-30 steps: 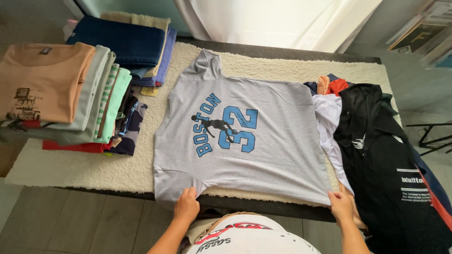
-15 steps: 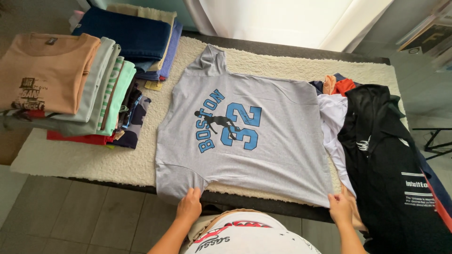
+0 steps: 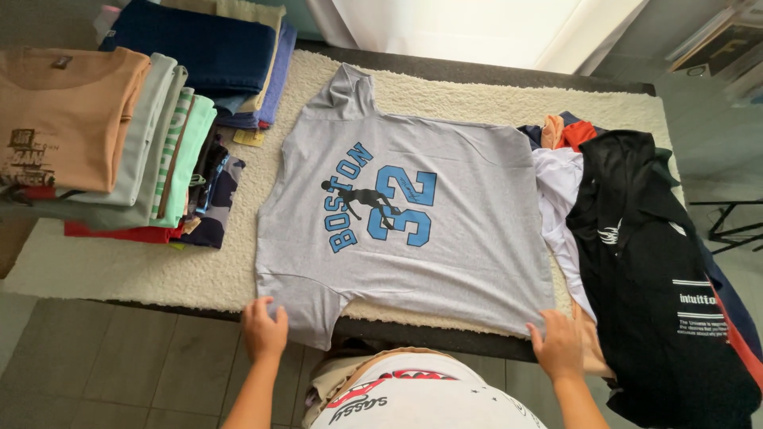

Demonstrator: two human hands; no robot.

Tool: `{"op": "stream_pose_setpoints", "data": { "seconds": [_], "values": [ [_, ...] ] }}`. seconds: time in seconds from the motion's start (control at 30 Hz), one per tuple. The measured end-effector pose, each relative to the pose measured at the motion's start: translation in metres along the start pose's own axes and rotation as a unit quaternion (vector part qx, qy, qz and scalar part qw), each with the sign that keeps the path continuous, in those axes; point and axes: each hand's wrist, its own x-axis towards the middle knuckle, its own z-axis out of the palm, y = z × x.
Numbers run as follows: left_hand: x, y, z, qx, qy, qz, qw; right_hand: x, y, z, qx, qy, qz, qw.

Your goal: The person folds a brown t-shirt, a gray t-shirt, and a black t-shirt on a white rug. Each shirt is smoothed, folded into a compact rectangle, and placed on a growing stack to the left.

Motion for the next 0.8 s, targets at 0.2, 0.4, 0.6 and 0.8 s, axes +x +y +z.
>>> {"op": "stream_pose_setpoints", "data": {
  "seconds": [0.2,0.4,0.6,0.8],
  "values": [
    [0.013,-0.022,-0.005,-0.030,0.037,-0.115,0.992,-0.011,-0.008,0.013,0.064,-0.156,0.084,0.982],
    [0.004,-0.045,0.021,-0.038,0.034,-0.198,0.979,-0.013,0.011,0.022,0.052,-0.112,0.057,0.991],
    [-0.011,-0.021,0.005,-0.311,0.006,-0.368,0.876,-0.014,0.009,0.023,0.021,-0.106,0.080,0.991],
    [-0.015,-0.058,0.037,-0.405,-0.084,-0.342,0.844,-0.007,0.005,0.027,0.021,-0.087,0.100,0.991]
  ]
}}
